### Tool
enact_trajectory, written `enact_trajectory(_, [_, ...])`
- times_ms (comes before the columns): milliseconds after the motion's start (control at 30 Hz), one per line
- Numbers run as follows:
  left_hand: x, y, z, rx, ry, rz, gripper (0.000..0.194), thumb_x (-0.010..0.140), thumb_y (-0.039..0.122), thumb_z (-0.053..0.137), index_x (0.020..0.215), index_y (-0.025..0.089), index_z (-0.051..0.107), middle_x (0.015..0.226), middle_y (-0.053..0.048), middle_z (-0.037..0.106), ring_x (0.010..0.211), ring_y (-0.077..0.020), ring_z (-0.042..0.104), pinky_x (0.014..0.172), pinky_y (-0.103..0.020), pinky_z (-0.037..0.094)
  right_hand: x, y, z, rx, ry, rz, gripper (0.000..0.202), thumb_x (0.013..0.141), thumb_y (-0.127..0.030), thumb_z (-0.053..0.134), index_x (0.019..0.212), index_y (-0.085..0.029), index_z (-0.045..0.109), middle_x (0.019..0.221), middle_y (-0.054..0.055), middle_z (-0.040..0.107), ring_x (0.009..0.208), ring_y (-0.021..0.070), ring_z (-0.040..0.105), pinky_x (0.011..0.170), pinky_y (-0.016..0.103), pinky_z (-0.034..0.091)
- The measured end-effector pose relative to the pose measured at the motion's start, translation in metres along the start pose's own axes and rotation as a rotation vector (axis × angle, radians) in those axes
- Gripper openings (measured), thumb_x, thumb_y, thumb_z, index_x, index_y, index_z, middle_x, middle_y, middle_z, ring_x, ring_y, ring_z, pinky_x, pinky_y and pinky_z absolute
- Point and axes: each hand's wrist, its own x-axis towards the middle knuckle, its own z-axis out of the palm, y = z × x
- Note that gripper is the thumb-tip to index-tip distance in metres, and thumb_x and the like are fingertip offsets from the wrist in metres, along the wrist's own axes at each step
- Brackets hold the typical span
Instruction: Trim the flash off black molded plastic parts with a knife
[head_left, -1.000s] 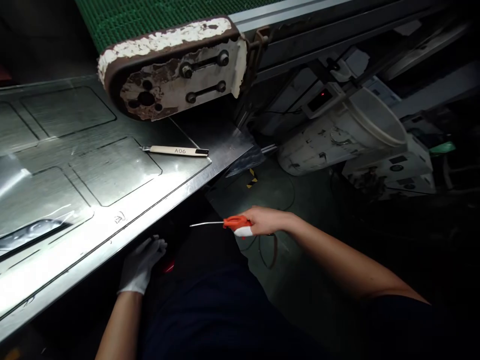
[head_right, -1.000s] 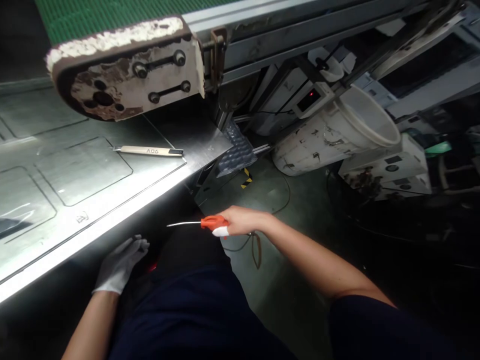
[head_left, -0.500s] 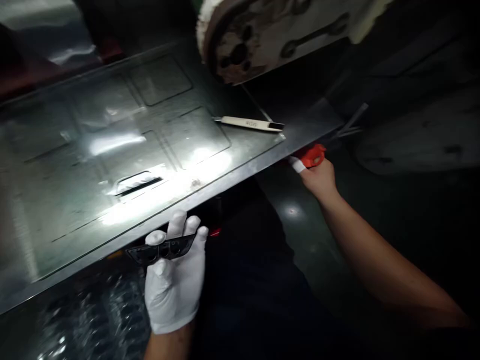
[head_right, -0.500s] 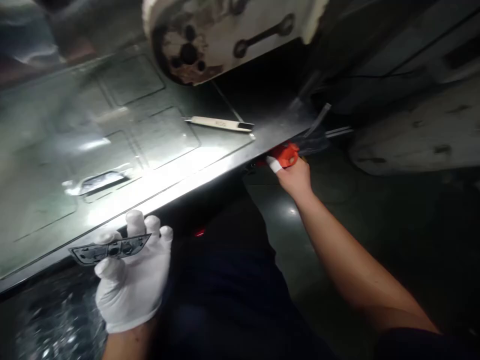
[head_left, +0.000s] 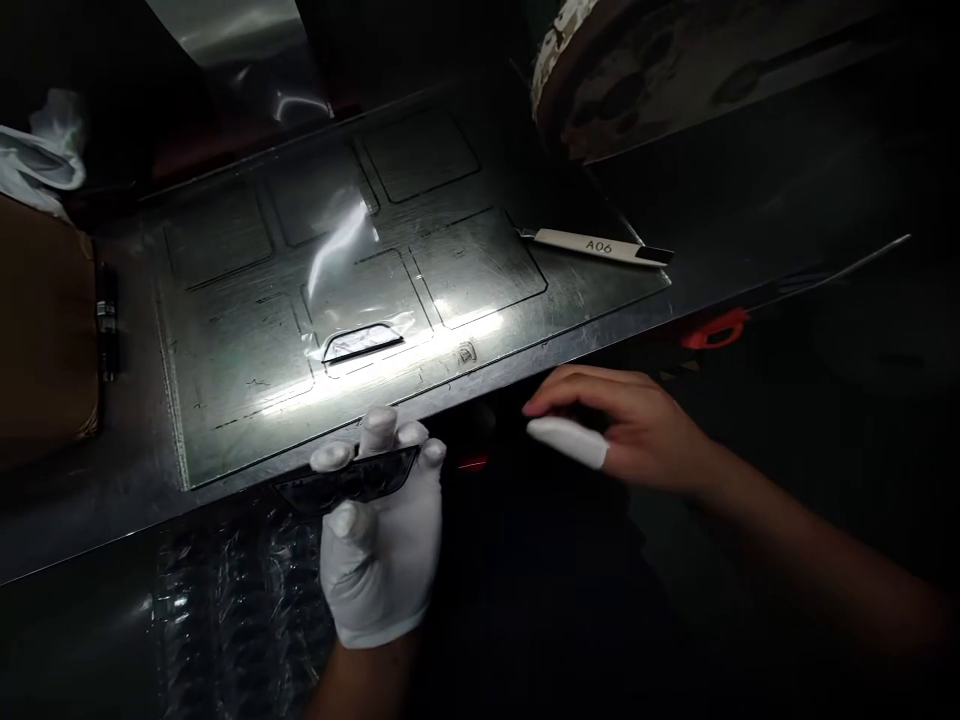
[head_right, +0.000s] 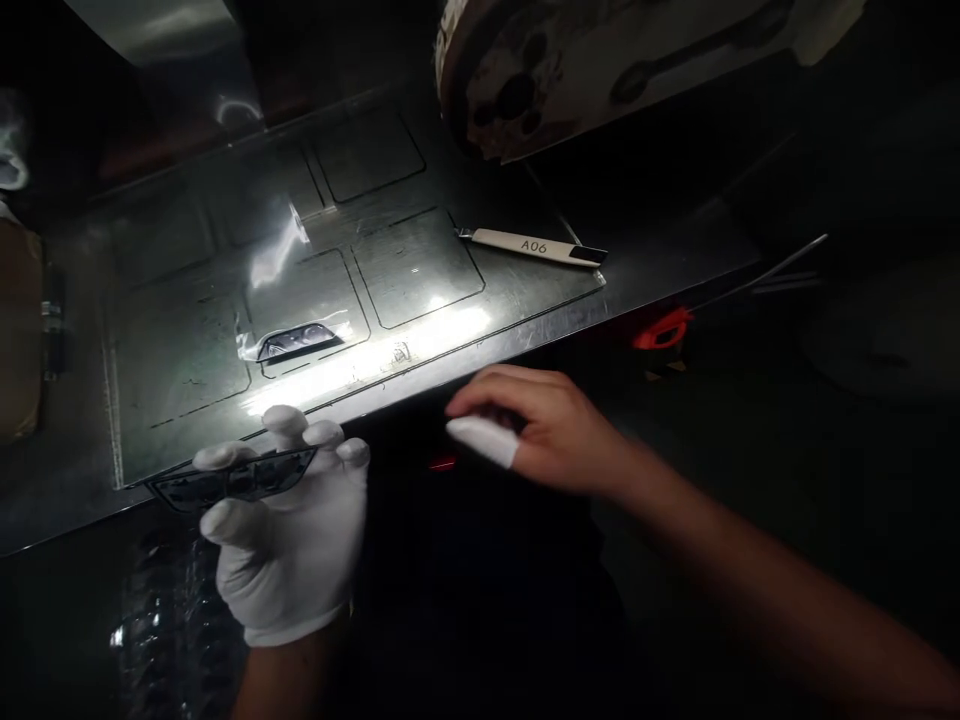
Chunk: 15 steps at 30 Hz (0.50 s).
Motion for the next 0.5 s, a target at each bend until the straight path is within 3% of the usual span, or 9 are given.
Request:
enact_trajectory(67, [-0.002, -0.003, -0.003, 0.028, 0.008, 0.019, 0.032, 0.073, 0.065, 0.085, 0.101, 0.053, 0.074, 0.131, 0.008, 0.068, 0.107, -0.0243, 0.064, 0.092, -0.04, 0.058, 0.026, -0.043, 0.008, 0.042, -0.055, -0.233, 0.017, 0.096, -0.027, 0.071, 0.112, -0.023, 0.073, 0.098, 0.004, 0.073, 0.083, 0.0151, 0.069, 0.069, 0.026, 0.056])
enact_trajectory(167, [-0.007, -0.006, -0.013, -0.028, 0.012, -0.003, 0.034, 0.072, 0.057, 0.089, 0.101, 0.046, 0.073, 0.118, 0.005, 0.07, 0.111, -0.0249, 0.065, 0.1, -0.042, 0.057, 0.054, -0.08, 0.021, 0.003, -0.13, -0.412, 0.012, 0.097, -0.023, 0.067, 0.107, -0.019, 0.073, 0.097, 0.005, 0.072, 0.083, 0.0151, 0.068, 0.069, 0.027, 0.056])
enact_trajectory(367, [-0.003, -0.004, -0.029, 0.199, 0.028, 0.114, 0.03, 0.075, 0.045, 0.09, 0.097, 0.029, 0.077, 0.116, -0.003, 0.076, 0.115, -0.0288, 0.07, 0.101, -0.04, 0.06, 0.076, -0.083, 0.037, -0.172, -0.308, -0.48, 0.014, 0.087, -0.015, 0.065, 0.099, -0.019, 0.067, 0.09, 0.003, 0.068, 0.071, 0.015, 0.058, 0.06, 0.028, 0.047])
enact_trajectory(500, [0.004, 0.001, -0.031, 0.241, 0.035, 0.086, 0.03, 0.077, 0.042, 0.089, 0.098, 0.023, 0.079, 0.125, -0.009, 0.075, 0.118, -0.0347, 0.07, 0.1, -0.045, 0.061, 0.086, -0.08, 0.037, -0.17, -0.356, -0.48, 0.013, 0.084, -0.013, 0.063, 0.096, -0.02, 0.062, 0.085, 0.0, 0.064, 0.067, 0.0128, 0.053, 0.055, 0.026, 0.038])
